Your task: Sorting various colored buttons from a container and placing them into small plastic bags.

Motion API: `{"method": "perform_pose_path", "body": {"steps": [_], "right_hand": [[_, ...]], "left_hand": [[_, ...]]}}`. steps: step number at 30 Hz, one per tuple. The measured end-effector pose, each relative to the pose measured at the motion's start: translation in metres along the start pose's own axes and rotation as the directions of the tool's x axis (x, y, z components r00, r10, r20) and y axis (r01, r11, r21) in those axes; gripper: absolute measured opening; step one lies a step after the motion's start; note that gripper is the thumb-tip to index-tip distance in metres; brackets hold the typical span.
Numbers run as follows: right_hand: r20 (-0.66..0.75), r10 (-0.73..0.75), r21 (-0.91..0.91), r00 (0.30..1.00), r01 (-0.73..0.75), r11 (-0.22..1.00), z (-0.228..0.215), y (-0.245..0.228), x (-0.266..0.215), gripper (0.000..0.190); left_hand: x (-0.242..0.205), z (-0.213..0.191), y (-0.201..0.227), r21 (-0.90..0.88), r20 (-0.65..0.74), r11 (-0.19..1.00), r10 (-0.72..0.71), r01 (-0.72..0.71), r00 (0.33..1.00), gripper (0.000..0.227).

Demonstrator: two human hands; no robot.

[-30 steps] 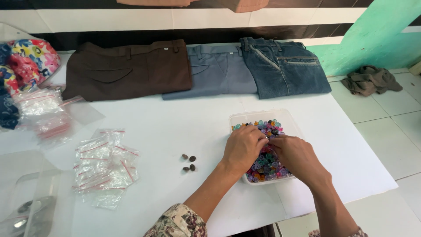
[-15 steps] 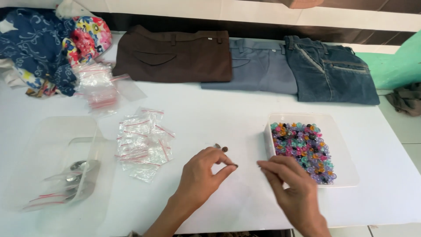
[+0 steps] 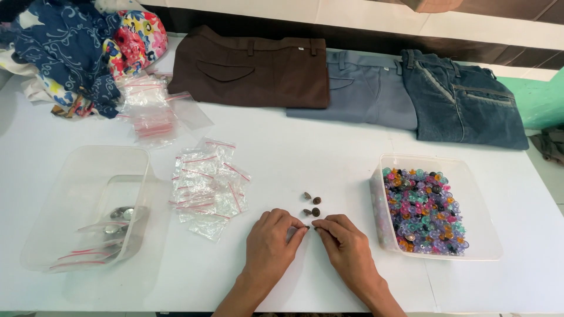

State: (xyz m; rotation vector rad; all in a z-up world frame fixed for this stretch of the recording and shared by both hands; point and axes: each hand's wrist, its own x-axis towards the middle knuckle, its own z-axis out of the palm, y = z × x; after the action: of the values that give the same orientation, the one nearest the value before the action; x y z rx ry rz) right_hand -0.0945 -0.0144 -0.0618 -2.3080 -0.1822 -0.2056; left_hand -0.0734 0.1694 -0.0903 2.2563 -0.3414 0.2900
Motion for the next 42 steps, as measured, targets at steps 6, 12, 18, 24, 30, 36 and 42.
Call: {"method": "perform_pose_path", "body": {"steps": [6,12,18,24,30,36,42], "right_hand": [[-0.037,-0.089,0.015,0.995,0.09,0.996,-0.001,-0.006,0.001,0.024],[-0.025,-0.093,-0.004,0.995,0.093,0.996,-0.024,-0.024,-0.011,0.027],[-0.078,-0.28,0.009,0.957,0.282,0.96,-0.091,-0.046,-0.028,0.025],[-0.019,-0.047,-0.275,0.999,0.04,0.96,-0.186,0.005,-0.02,0.035],[0.305,0.441,-0.5,0.844,-0.252,0.828,-0.204,0.052,0.002,0.052],[0.247,0.226,-0.394,0.942,-0.116,0.912,-0.198,0.066,0.019,0.064],[0.058,0.219,-0.319,0.974,-0.19,0.929,-0.205,0.078,0.028,0.056]], "left_hand": [[0.0,-0.001,0.004,0.091,-0.113,0.987,0.144,-0.134,0.983,0.013],[0.001,-0.012,0.017,0.043,-0.017,0.999,0.021,-0.02,1.0,0.025],[0.029,-0.024,0.08,-0.073,-0.003,0.969,0.235,-0.234,0.972,0.016],[0.061,0.013,0.147,-0.338,0.129,0.847,0.473,-0.41,0.872,0.018],[0.085,0.103,0.163,0.025,0.641,0.882,0.347,-0.47,0.685,0.025],[0.092,0.138,0.147,0.135,0.499,0.827,0.419,-0.545,0.759,0.028],[0.095,0.132,0.145,0.035,0.388,0.864,0.451,-0.502,0.804,0.069]]}}
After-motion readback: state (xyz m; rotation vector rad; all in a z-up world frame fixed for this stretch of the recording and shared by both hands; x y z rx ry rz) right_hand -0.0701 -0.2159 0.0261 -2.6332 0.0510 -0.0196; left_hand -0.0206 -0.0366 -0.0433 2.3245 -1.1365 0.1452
